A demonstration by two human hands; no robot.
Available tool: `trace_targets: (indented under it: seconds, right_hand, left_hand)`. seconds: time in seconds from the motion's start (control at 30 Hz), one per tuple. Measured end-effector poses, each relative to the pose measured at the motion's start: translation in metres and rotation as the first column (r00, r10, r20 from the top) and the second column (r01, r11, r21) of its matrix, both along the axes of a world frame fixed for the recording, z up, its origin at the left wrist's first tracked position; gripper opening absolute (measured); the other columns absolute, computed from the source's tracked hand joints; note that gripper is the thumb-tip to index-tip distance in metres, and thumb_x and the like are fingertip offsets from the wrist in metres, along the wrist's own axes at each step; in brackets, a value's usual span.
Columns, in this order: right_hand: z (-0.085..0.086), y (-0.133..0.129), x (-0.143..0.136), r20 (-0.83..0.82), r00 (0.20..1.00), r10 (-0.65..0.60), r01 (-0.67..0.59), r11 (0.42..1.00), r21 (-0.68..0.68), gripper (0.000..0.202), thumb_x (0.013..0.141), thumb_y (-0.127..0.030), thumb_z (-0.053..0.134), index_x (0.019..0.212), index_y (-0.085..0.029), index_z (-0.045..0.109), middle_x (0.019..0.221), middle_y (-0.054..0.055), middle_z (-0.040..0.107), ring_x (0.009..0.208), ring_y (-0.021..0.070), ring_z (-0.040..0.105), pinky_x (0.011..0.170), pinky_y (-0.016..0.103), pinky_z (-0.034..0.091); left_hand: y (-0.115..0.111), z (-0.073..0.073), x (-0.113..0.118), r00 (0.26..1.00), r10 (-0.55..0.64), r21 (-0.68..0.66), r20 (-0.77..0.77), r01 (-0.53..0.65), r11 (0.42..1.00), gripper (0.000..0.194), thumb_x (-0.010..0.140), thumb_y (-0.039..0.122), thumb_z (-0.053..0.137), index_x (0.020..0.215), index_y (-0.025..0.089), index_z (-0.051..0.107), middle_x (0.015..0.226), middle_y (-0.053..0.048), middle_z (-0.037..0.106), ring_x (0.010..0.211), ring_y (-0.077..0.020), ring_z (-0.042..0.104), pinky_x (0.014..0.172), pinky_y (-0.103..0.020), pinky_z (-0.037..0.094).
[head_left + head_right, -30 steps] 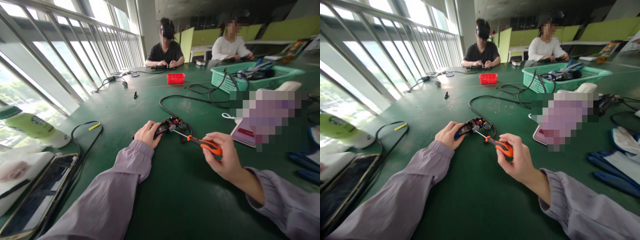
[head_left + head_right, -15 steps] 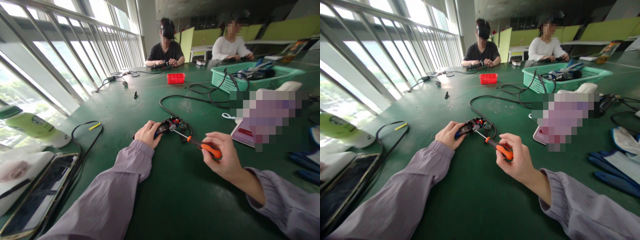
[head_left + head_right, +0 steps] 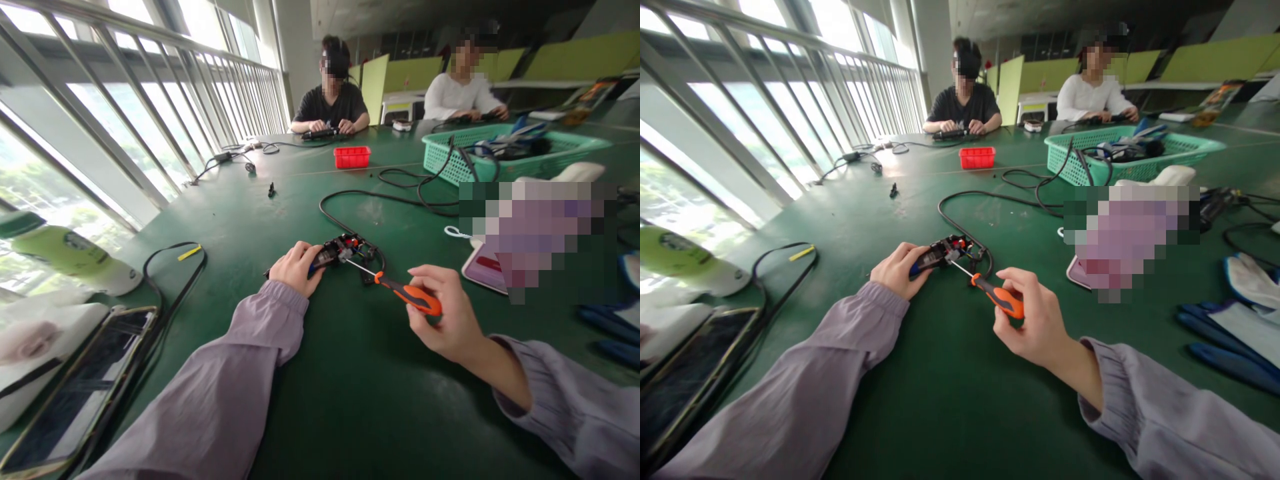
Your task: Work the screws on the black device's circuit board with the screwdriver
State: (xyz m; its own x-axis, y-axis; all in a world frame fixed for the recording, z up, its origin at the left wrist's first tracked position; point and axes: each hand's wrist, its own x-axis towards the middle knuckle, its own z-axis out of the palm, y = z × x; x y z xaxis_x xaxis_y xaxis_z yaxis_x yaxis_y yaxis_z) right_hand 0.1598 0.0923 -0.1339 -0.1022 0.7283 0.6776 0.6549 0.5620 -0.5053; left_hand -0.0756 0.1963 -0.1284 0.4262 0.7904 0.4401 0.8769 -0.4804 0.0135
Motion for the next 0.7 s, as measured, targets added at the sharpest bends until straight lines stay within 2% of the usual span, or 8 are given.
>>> trace_targets:
  seconds: [0.1, 0.23, 0.33, 0.43, 0.5, 0.63, 0.7]
  right_hand:
    - [0.0007, 0.0003, 0.0017, -0.058, 0.998, -0.029, 0.028, 1.000, -0.011, 0.035, 0.076, -0.017, 0.054, 0.109, -0.021, 0.042, 0.078, 0.001, 0.059, 0.060, 0.0122, 0.060, 0.057, 0.025, 0.049]
    - [0.0039, -0.0002, 0.0036, -0.037, 0.999, -0.010, 0.008, 0.998, -0.064, 0.016, 0.081, -0.021, 0.052, 0.097, -0.023, 0.050, 0.076, 0.000, 0.063, 0.060, 0.0116, 0.061, 0.054, 0.023, 0.048]
    - [0.0015, 0.0004, 0.0028, -0.038, 0.999, -0.009, 0.008, 1.000, -0.029, 0.027, 0.080, -0.020, 0.054, 0.106, -0.024, 0.047, 0.075, 0.000, 0.062, 0.063, 0.0136, 0.062, 0.056, 0.025, 0.049]
    - [-0.0018, 0.0013, 0.0013, -0.063, 0.998, -0.025, 0.029, 0.997, 0.072, 0.042, 0.074, -0.016, 0.059, 0.112, -0.023, 0.044, 0.084, 0.003, 0.061, 0.069, 0.0156, 0.062, 0.063, 0.027, 0.051]
    - [-0.0013, 0.0013, 0.0010, -0.062, 0.997, -0.044, 0.051, 0.993, 0.102, 0.040, 0.073, -0.016, 0.060, 0.109, -0.022, 0.045, 0.087, 0.004, 0.061, 0.071, 0.0158, 0.062, 0.063, 0.027, 0.051]
    - [0.0046, 0.0005, 0.0025, 0.014, 0.999, -0.033, 0.033, 0.999, -0.020, 0.016, 0.079, -0.022, 0.056, 0.095, -0.022, 0.051, 0.070, -0.001, 0.062, 0.055, 0.0115, 0.057, 0.054, 0.024, 0.046]
    - [0.0055, 0.0010, 0.0035, -0.003, 1.000, -0.015, 0.015, 0.996, -0.083, 0.014, 0.083, -0.024, 0.052, 0.097, -0.022, 0.051, 0.065, -0.003, 0.060, 0.050, 0.0099, 0.054, 0.052, 0.024, 0.044]
  left_hand:
    - [-0.0003, 0.0002, 0.0003, 1.000, 0.002, 0.009, -0.006, -0.002, 1.000, 0.038, 0.079, 0.033, 0.053, 0.116, 0.024, 0.052, 0.105, -0.003, 0.057, 0.088, -0.0177, 0.060, 0.071, -0.026, 0.049]
    - [-0.0008, 0.0004, 0.0004, 1.000, -0.004, 0.013, -0.008, 0.005, 1.000, 0.038, 0.079, 0.033, 0.053, 0.116, 0.023, 0.052, 0.105, -0.003, 0.057, 0.087, -0.0175, 0.060, 0.071, -0.026, 0.048]
    - [-0.0009, 0.0006, 0.0006, 1.000, -0.002, 0.012, -0.008, 0.002, 1.000, 0.037, 0.079, 0.033, 0.052, 0.115, 0.023, 0.052, 0.105, -0.003, 0.057, 0.087, -0.0177, 0.060, 0.071, -0.027, 0.048]
    - [-0.0008, 0.0006, 0.0007, 1.000, -0.005, 0.011, -0.006, 0.005, 1.000, 0.038, 0.079, 0.033, 0.052, 0.116, 0.023, 0.052, 0.105, -0.004, 0.057, 0.087, -0.0178, 0.060, 0.071, -0.027, 0.048]
    - [-0.0006, 0.0004, 0.0005, 1.000, -0.008, 0.008, -0.003, 0.008, 1.000, 0.038, 0.079, 0.033, 0.052, 0.116, 0.023, 0.051, 0.106, -0.004, 0.057, 0.087, -0.0177, 0.060, 0.071, -0.027, 0.048]
    - [-0.0001, 0.0000, -0.0001, 1.000, -0.007, 0.004, -0.004, 0.007, 1.000, 0.038, 0.080, 0.034, 0.052, 0.116, 0.023, 0.051, 0.106, -0.004, 0.057, 0.087, -0.0175, 0.059, 0.071, -0.027, 0.048]
    - [0.0000, -0.0003, -0.0001, 1.000, -0.008, 0.012, -0.010, 0.008, 1.000, 0.038, 0.080, 0.034, 0.052, 0.116, 0.023, 0.051, 0.106, -0.004, 0.057, 0.087, -0.0174, 0.060, 0.071, -0.026, 0.048]
